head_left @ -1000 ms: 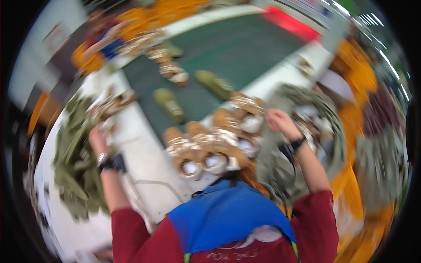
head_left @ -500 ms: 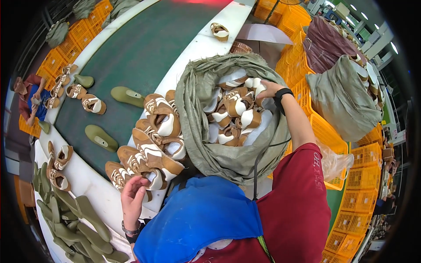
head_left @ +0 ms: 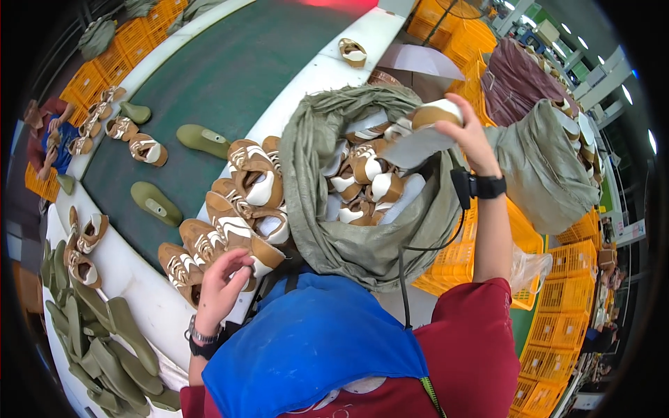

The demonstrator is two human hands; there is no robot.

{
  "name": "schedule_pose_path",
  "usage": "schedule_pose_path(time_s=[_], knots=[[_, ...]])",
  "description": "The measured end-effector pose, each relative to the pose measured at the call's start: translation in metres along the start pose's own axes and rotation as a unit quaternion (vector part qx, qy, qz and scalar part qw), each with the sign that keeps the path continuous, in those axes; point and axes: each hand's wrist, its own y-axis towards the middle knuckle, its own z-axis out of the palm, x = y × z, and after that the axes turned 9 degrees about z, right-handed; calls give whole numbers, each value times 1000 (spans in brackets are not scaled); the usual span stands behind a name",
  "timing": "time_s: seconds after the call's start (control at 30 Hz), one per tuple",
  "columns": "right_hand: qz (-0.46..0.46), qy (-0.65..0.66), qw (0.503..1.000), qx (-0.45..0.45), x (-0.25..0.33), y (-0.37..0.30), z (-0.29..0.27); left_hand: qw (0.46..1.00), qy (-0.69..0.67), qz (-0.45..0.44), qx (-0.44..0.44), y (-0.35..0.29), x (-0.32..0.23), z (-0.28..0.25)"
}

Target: Organizing shoes and shoe lasts on a conveyor belt and workstation in a shoe factory.

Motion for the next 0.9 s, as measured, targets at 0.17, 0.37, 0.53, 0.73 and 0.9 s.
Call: schedule_pose_path(time_s=[0.17,0.37,0.53,0.73,0.9], knots=[[6,382,906,184,15,-31,56,985,104,122,-60,36,-19,7],[150,522,789,286,0,-71,154,903,213,293,-233,48,-28,-20],[238,509,738,373,-10,-74,190,964,-28,118,-236,18,-11,-56],[316,508,651,468,-3,-70,227,942,-155,61,-291,1,11,-84],[133,421,766,467,32,-82,255,909,-155,13,-387,-14,30,-95]])
